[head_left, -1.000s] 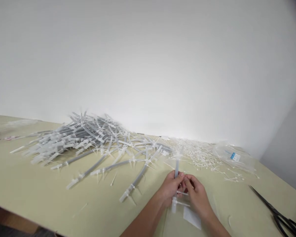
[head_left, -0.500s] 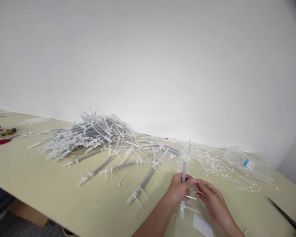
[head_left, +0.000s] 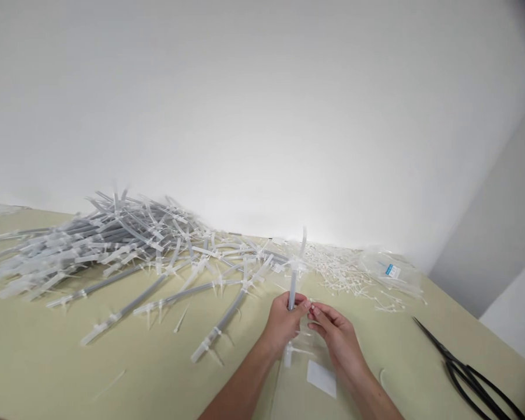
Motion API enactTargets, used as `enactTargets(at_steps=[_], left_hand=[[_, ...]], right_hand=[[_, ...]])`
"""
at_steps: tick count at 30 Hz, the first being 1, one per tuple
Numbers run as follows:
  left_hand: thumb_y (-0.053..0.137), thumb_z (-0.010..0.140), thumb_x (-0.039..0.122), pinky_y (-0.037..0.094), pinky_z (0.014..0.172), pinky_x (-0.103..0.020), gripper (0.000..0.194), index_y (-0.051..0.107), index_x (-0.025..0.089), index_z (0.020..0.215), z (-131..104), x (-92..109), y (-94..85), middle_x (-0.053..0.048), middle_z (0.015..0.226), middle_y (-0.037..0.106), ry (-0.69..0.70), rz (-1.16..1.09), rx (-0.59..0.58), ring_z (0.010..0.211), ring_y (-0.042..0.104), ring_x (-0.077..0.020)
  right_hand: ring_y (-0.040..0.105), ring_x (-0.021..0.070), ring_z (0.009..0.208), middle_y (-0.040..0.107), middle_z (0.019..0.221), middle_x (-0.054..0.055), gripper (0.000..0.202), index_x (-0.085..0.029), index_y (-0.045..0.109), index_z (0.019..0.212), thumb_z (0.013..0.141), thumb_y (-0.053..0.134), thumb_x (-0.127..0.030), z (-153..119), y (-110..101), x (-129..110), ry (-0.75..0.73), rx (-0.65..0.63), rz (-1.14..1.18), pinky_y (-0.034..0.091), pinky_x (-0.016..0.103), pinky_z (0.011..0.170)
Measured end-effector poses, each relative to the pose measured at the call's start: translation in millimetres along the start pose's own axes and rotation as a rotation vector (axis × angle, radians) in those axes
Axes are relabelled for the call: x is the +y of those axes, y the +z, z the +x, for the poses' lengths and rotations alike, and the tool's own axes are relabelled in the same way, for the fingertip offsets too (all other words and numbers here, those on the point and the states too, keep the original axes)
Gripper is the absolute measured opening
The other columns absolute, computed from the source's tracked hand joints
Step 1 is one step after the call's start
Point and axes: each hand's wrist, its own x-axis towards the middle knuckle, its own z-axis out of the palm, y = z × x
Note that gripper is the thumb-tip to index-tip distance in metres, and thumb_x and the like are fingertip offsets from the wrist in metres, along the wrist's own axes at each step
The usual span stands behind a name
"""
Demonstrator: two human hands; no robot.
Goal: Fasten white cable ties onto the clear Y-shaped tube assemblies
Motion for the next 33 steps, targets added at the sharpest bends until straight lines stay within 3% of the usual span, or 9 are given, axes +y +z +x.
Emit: enactTargets(at_steps=[7,13,18,23,27,33], left_hand=[[0.076,0.062,0.045,0.022,0.033,-0.019,0.042,0.051,0.018,0.08,-1.4,0.7,-0.1,0.007,0.051,0.05,-0.029,-0.012,-0.016,0.033,0.032,-0.0043],[0.079,0.06,0.04,0.022,0.035,-0.017,0.041,0.048,0.019,0.077,-5.0,3.6,-3.6,0.009,0.053,0.046,-0.115,-0.091,-0.092,0.037,0.031,-0.0034],[0.078,0.062,0.041,0.022,0.035,-0.017,0.039,0.049,0.019,0.078,-7.2,5.9,-4.5,0.006,0.06,0.054,-0.119,-0.115,-0.14,0.038,0.033,-0.0029],[0.074,0.067,0.045,0.023,0.033,-0.018,0.035,0.054,0.017,0.078,-7.4,8.8,-3.3,0.007,0.048,0.046,-0.067,-0.103,-0.197,0.034,0.03,-0.004],[0.067,0.073,0.049,0.024,0.033,-0.019,0.04,0.058,0.016,0.093,-8.6,11.4,-3.2,0.006,0.052,0.049,-0.066,-0.11,-0.243,0.033,0.028,-0.0038],[0.065,0.074,0.051,0.024,0.032,-0.019,0.036,0.056,0.016,0.08,-7.4,8.8,-4.4,0.01,0.037,0.037,-0.028,-0.027,-0.263,0.029,0.028,-0.0051]], right_hand=[[0.063,0.021,0.083,0.072,0.09,0.008,0.033,-0.017,0.073,0.088,0.065,0.078,-0.04,-3.5,1.4,-0.1,0.002,-0.049,-0.005,0.053,0.032,0.07],[0.063,0.0192,0.08,0.072,0.095,0.008,0.031,-0.018,0.073,0.088,0.066,0.078,-0.039,-6.1,4.0,-1.0,0.015,-0.08,0.025,0.053,0.03,0.071],[0.063,0.0161,0.075,0.072,0.085,0.004,0.028,-0.019,0.073,0.083,0.063,0.08,-0.037,-4.4,5.2,-2.0,0.046,-0.069,0.113,0.053,0.026,0.067],[0.063,0.013,0.071,0.071,0.078,0.002,0.022,-0.02,0.073,0.079,0.063,0.081,-0.033,-3.4,4.0,-8.4,0.122,-0.063,0.238,0.054,0.022,0.065],[0.063,0.0121,0.068,0.071,0.081,0.003,0.022,-0.019,0.073,0.081,0.063,0.081,-0.028,-4.9,2.9,-14.1,0.178,-0.078,0.3,0.055,0.021,0.065],[0.063,0.0134,0.07,0.07,0.076,0.003,0.021,-0.017,0.073,0.081,0.066,0.079,-0.029,-6.6,4.5,-14.7,0.221,-0.118,0.336,0.055,0.021,0.065]])
